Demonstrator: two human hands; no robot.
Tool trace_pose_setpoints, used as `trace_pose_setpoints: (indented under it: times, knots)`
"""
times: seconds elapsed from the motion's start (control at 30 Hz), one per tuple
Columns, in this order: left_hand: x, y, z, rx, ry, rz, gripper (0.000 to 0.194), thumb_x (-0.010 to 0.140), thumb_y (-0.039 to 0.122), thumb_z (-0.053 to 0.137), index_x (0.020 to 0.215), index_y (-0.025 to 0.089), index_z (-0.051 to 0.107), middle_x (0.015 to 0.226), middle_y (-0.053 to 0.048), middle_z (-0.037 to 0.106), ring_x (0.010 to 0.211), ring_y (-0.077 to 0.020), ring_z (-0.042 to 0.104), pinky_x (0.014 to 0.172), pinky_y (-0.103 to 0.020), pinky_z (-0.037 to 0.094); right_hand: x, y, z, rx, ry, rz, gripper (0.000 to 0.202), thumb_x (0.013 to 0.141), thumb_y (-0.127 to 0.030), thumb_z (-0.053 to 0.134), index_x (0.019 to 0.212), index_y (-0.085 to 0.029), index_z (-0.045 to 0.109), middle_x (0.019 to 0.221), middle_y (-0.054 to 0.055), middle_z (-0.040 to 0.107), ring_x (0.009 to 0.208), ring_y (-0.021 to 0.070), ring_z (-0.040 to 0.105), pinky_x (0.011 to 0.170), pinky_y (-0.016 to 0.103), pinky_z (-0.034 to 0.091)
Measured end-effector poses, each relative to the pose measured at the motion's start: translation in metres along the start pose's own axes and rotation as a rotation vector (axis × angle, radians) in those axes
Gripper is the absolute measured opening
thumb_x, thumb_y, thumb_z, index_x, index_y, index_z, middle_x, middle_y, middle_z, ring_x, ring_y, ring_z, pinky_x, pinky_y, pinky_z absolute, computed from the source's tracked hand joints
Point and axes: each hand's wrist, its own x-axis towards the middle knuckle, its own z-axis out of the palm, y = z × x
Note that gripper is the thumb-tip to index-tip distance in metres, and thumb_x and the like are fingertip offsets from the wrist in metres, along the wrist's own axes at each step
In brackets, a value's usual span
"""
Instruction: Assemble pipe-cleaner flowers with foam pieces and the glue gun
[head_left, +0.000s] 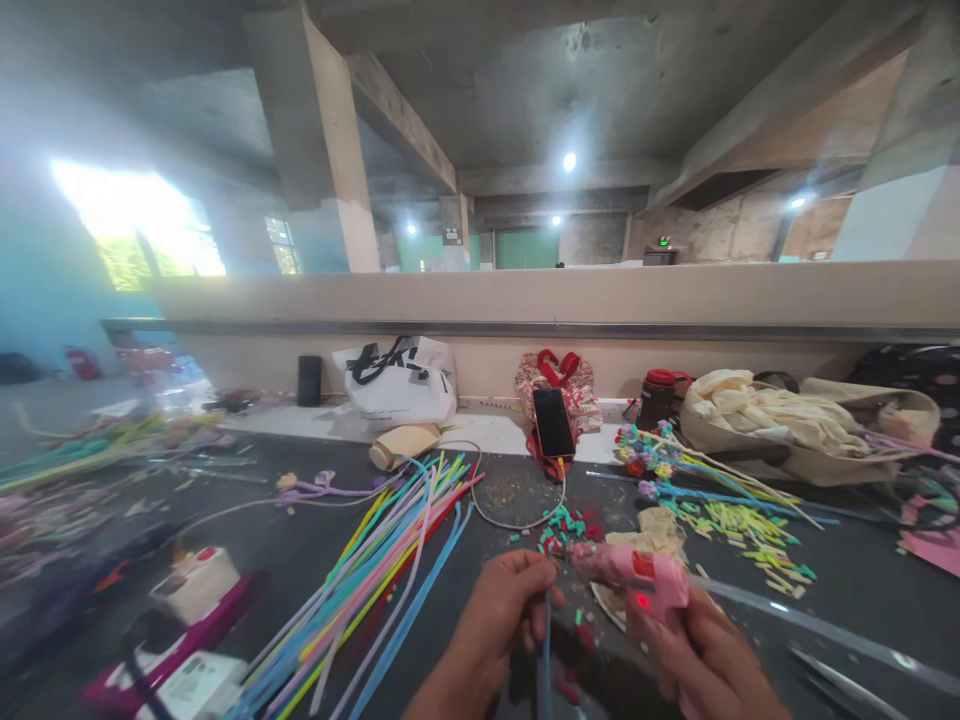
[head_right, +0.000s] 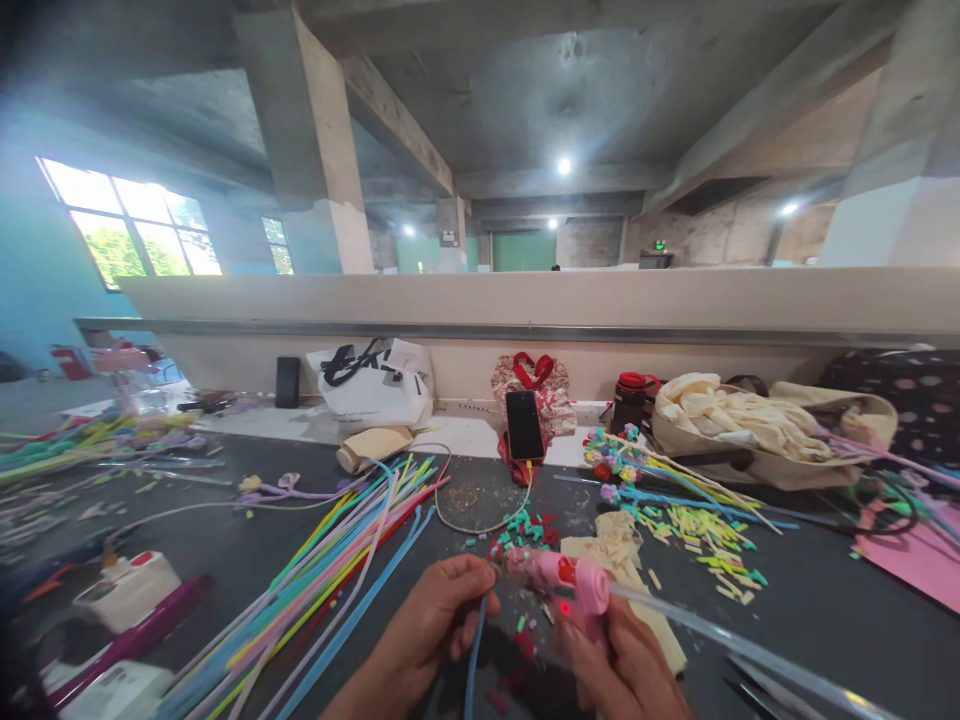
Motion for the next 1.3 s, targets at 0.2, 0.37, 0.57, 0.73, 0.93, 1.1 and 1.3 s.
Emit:
trace_pose_setpoints:
  times: [0.2, 0.37, 0.57, 0.73, 0.93, 1.1, 1.3]
  knots:
    - [-0.001, 0.009, -0.009, -0.008, 0.054, 0.054, 0.024, 0.061, 0.037, 0.06, 0.062, 0.013, 0.053, 0.045, 0.005, 0.054, 0.026, -0.0005, 0.031, 0.028, -0.014, 0.016, 0.026, 0.001, -0.024, 0.224, -0.175, 0.173, 0.037, 0.068, -0.052, 0.05, 0.072, -0.015, 0.054, 0.048, -0.001, 0.056, 0.038, 0.0107, 0.048, 0.037, 0.02, 0.035]
    - [-0.001, 0.012, -0.014, 0.002, 0.071, 0.096, 0.025, 0.061, 0.038, 0.06, 0.063, 0.013, 0.055, 0.049, 0.004, 0.055, 0.028, -0.0007, 0.034, 0.029, -0.014, 0.017, 0.042, 0.022, -0.037, 0.324, -0.104, 0.381, 0.032, 0.063, -0.049, 0.053, 0.067, -0.018, 0.047, 0.043, -0.004, 0.053, 0.031, 0.0086, 0.043, 0.034, 0.019, 0.03]
    - [-0.004, 0.013, -0.013, -0.028, 0.045, 0.116, 0.024, 0.059, 0.037, 0.061, 0.063, 0.014, 0.055, 0.053, 0.004, 0.057, 0.029, -0.0004, 0.033, 0.029, -0.015, 0.018, 0.044, 0.041, -0.041, 0.131, -0.21, 0.352, 0.033, 0.067, -0.048, 0.05, 0.065, -0.016, 0.051, 0.046, -0.003, 0.054, 0.038, 0.0093, 0.046, 0.039, 0.02, 0.031]
    - [-0.008, 0.017, -0.017, -0.072, 0.068, 0.1, 0.023, 0.06, 0.035, 0.061, 0.063, 0.014, 0.055, 0.051, 0.004, 0.055, 0.03, -0.0004, 0.035, 0.03, -0.014, 0.017, 0.053, 0.031, -0.048, -0.519, -0.205, 0.225, 0.044, 0.07, -0.056, 0.041, 0.059, -0.017, 0.057, 0.051, 0.003, 0.058, 0.047, 0.0158, 0.053, 0.042, 0.023, 0.028]
    - [-0.01, 0.02, -0.018, -0.085, 0.07, 0.134, 0.021, 0.062, 0.034, 0.06, 0.065, 0.014, 0.054, 0.053, 0.004, 0.057, 0.03, 0.0, 0.034, 0.029, -0.013, 0.017, 0.047, 0.005, -0.048, -1.088, -0.17, 0.164, 0.047, 0.074, -0.055, 0.034, 0.059, -0.02, 0.061, 0.065, 0.012, 0.064, 0.061, 0.0272, 0.059, 0.047, 0.029, 0.031]
    - [-0.01, 0.019, -0.018, -0.063, 0.063, 0.15, 0.023, 0.064, 0.036, 0.059, 0.065, 0.014, 0.054, 0.052, 0.003, 0.056, 0.031, 0.0, 0.034, 0.03, -0.013, 0.017, 0.037, -0.018, -0.021, -1.061, -0.213, -0.112, 0.033, 0.081, -0.038, 0.032, 0.071, -0.022, 0.06, 0.067, 0.006, 0.065, 0.063, 0.0207, 0.059, 0.051, 0.026, 0.033]
    - [-0.009, 0.016, -0.017, -0.027, 0.048, 0.165, 0.025, 0.062, 0.039, 0.059, 0.063, 0.014, 0.054, 0.052, 0.004, 0.055, 0.03, -0.0002, 0.033, 0.03, -0.014, 0.017, 0.031, -0.025, 0.004, -0.697, -0.549, -0.44, 0.022, 0.08, -0.023, 0.042, 0.077, -0.023, 0.063, 0.075, 0.001, 0.062, 0.073, 0.0135, 0.055, 0.067, 0.022, 0.035]
